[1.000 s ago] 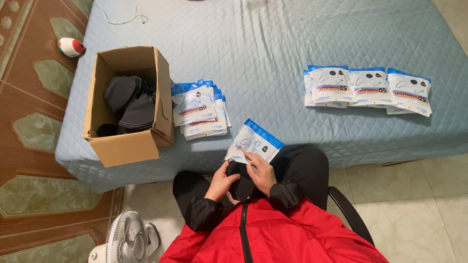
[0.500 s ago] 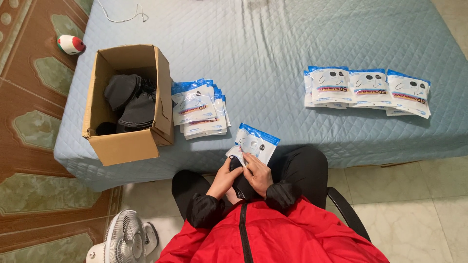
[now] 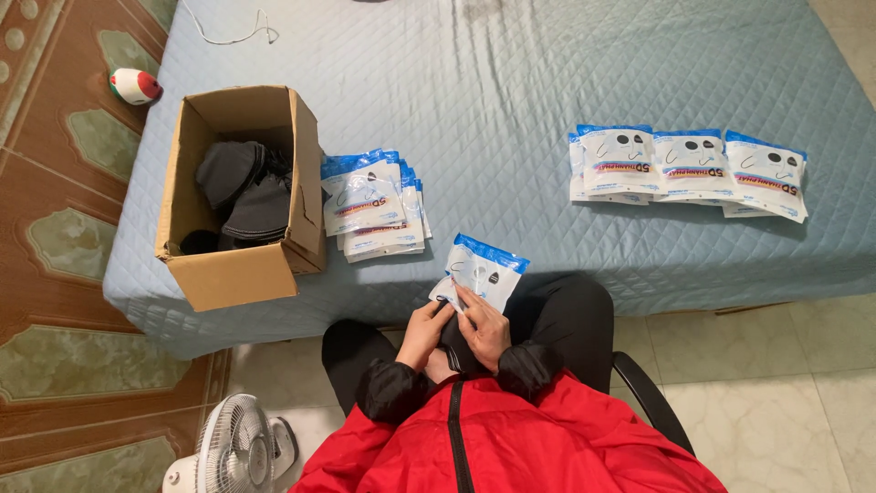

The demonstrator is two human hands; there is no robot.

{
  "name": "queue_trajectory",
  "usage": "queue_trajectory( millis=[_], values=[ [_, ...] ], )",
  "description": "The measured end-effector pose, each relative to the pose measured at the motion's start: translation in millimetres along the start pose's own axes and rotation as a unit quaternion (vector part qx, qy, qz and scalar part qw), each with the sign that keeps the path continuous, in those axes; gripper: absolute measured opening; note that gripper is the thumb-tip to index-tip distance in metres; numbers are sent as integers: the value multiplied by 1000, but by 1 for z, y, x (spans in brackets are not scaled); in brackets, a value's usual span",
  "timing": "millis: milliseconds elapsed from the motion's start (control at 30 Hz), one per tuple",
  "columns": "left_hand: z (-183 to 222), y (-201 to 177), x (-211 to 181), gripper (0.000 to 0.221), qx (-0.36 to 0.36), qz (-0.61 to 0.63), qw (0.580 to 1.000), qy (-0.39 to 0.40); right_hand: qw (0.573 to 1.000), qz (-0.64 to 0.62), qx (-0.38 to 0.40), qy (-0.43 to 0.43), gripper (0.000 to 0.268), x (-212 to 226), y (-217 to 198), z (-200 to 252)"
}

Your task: Sorting and arranging black face masks from a cardboard box onto a flat surface.

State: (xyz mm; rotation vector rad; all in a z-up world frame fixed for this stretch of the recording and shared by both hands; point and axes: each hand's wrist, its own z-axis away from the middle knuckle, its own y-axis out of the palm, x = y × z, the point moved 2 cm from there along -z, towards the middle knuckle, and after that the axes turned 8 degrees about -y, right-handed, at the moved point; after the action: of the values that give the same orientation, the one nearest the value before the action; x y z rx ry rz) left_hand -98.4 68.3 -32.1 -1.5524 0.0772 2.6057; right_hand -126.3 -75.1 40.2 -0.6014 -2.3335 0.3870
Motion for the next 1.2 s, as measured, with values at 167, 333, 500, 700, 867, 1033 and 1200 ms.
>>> queue_trajectory(
  millis=[167,333,500,700,867,1033,1200],
  values=[
    [-28,-2,36,21,-21,-37,999,9,1000,-8,-5,-9,25,-1,0,5],
    [37,2,-61,36,41,-18,997,64,1000,-10,-3,-9,23,-3,2,6],
    [16,4,-28,25,-6,61,998,-3,1000,-26,-15,-5,22,-3,2,10],
    [17,3,-28,27,-7,119,993,-10,999,-17,-37,3,24,-6,5,14],
    [59,17,-52,72,131,252,959,-16,998,-16,-52,43,25,-24,-2,11],
    [44,32,-18,72,139,329,934,2,997,-30,-52,53,24,-20,-2,7],
    [62,43,-65,38,20,368,930,3,998,-53,-39,17,24,-9,1,3]
  ],
)
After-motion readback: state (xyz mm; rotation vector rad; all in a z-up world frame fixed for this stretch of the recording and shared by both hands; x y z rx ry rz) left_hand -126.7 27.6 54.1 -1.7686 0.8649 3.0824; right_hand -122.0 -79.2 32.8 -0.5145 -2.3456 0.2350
